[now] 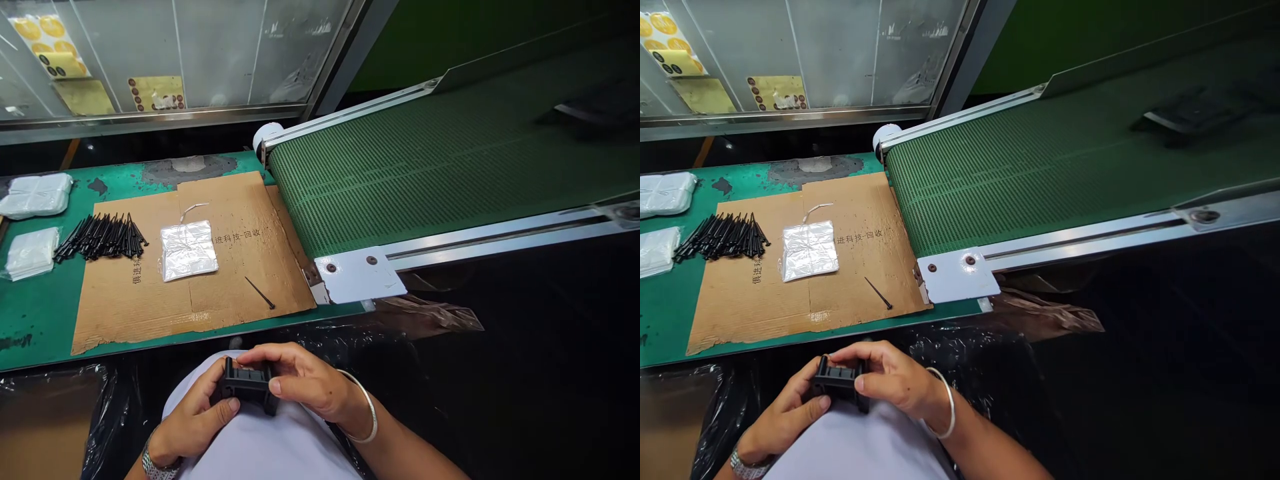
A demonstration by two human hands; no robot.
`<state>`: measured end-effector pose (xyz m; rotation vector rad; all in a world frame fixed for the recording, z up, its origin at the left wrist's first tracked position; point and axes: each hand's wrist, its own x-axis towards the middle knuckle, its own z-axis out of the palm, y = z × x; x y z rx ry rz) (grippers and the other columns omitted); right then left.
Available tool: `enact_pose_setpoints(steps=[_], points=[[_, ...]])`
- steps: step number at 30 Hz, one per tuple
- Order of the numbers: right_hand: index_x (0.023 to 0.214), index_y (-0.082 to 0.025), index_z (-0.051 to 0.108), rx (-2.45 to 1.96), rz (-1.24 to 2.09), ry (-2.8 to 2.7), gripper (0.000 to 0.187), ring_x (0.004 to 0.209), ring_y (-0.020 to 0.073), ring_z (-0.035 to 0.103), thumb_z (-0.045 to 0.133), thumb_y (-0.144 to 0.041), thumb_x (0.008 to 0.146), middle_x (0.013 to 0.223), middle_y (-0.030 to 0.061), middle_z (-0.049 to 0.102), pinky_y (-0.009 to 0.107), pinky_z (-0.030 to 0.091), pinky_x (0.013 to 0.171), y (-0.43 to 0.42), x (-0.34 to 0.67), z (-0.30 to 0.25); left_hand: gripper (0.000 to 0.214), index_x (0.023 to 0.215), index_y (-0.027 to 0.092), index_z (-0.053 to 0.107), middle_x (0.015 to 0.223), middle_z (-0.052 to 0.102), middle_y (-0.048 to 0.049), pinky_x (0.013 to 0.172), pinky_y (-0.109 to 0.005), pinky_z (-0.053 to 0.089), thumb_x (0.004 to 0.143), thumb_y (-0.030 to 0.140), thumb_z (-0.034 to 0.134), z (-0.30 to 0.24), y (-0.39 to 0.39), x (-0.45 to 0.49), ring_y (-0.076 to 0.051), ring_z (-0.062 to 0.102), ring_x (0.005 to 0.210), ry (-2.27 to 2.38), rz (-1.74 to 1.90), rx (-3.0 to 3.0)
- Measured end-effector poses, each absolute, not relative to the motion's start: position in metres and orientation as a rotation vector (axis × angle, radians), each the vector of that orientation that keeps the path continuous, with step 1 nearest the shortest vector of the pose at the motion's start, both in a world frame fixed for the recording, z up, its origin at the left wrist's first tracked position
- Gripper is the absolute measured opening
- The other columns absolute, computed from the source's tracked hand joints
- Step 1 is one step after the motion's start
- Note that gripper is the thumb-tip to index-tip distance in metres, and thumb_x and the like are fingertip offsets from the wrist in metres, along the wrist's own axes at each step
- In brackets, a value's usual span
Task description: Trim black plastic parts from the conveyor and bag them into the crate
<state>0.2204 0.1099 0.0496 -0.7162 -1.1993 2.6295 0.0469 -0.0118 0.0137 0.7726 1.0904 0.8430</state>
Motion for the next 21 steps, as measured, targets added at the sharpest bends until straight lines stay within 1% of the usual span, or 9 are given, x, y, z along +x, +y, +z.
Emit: enact_pose_setpoints(steps=[7,10,13,15,17,19,21], points=[[0.1,-0.017,0.063,-0.876,2.567,-1.113,0.038,0.088,0.0175,0.056,0.066,-0.03,0.065,0.095,0.0062,0.063,0.033,0.039,0.084,0.108,0.216,0.044,0.044,0.12,0.021,0.044,0.113,0.054,-0.0081,0.091,-0.036,0.035,0.078,0.033,0.053,0.016,-0.005,0.049,-0.022,0.049,0.102,1.05,0.918,0.708],[0.096,-0.016,0.065,-0.896,2.573,-1.018,0.037,0.085,0.016,0.056,0.068,-0.029,0.062,0.092,0.0054,0.064,0.03,0.039,0.083,0.111,0.212,0.044,0.043,0.117,0.019,0.046,0.113,0.054,-0.0084,0.091,-0.036,0.034,0.077,0.032,0.055,0.014,-0.001,0.05,-0.021,0.048,0.102,1.0,0.976,0.684],[0.093,-0.016,0.065,-0.946,2.604,-0.932,0.036,0.083,0.0151,0.057,0.069,-0.027,0.06,0.091,0.005,0.064,0.027,0.04,0.078,0.113,0.209,0.045,0.041,0.113,0.017,0.05,0.109,0.056,-0.0085,0.087,-0.034,0.037,0.075,0.032,0.057,0.012,0.002,0.05,-0.021,0.05,0.097,1.011,1.0,0.68],[0.093,-0.015,0.065,-0.983,2.611,-0.944,0.035,0.082,0.0149,0.057,0.068,-0.029,0.061,0.09,0.0055,0.064,0.026,0.04,0.075,0.114,0.207,0.042,0.039,0.109,0.017,0.053,0.106,0.058,-0.0079,0.085,-0.032,0.037,0.074,0.031,0.059,0.01,0.004,0.05,-0.02,0.051,0.094,1.037,1.018,0.686],[0.095,-0.015,0.063,-1.01,2.569,-1.027,0.034,0.08,0.0156,0.057,0.062,-0.035,0.068,0.089,0.0068,0.063,0.027,0.041,0.073,0.117,0.203,0.031,0.038,0.108,0.018,0.056,0.106,0.059,-0.0072,0.087,-0.032,0.036,0.073,0.031,0.061,0.008,0.008,0.051,-0.02,0.051,0.096,1.049,1.069,0.648],[0.1,-0.014,0.059,-1.093,2.355,-1.221,0.036,0.08,0.017,0.057,0.049,-0.041,0.079,0.089,0.0083,0.062,0.031,0.042,0.075,0.124,0.197,0.009,0.038,0.107,0.018,0.057,0.107,0.06,-0.0071,0.089,-0.032,0.036,0.071,0.03,0.063,0.006,0.011,0.053,-0.021,0.051,0.099,1.051,1.142,0.544],[0.106,-0.014,0.054,-1.27,1.892,-1.544,0.037,0.086,0.0194,0.054,0.038,-0.039,0.085,0.095,0.0105,0.059,0.035,0.041,0.08,0.135,0.191,-0.021,0.036,0.104,0.018,0.058,0.105,0.061,-0.0073,0.086,-0.032,0.039,0.07,0.03,0.064,0.002,0.013,0.055,-0.021,0.053,0.097,1.046,1.207,0.379]])
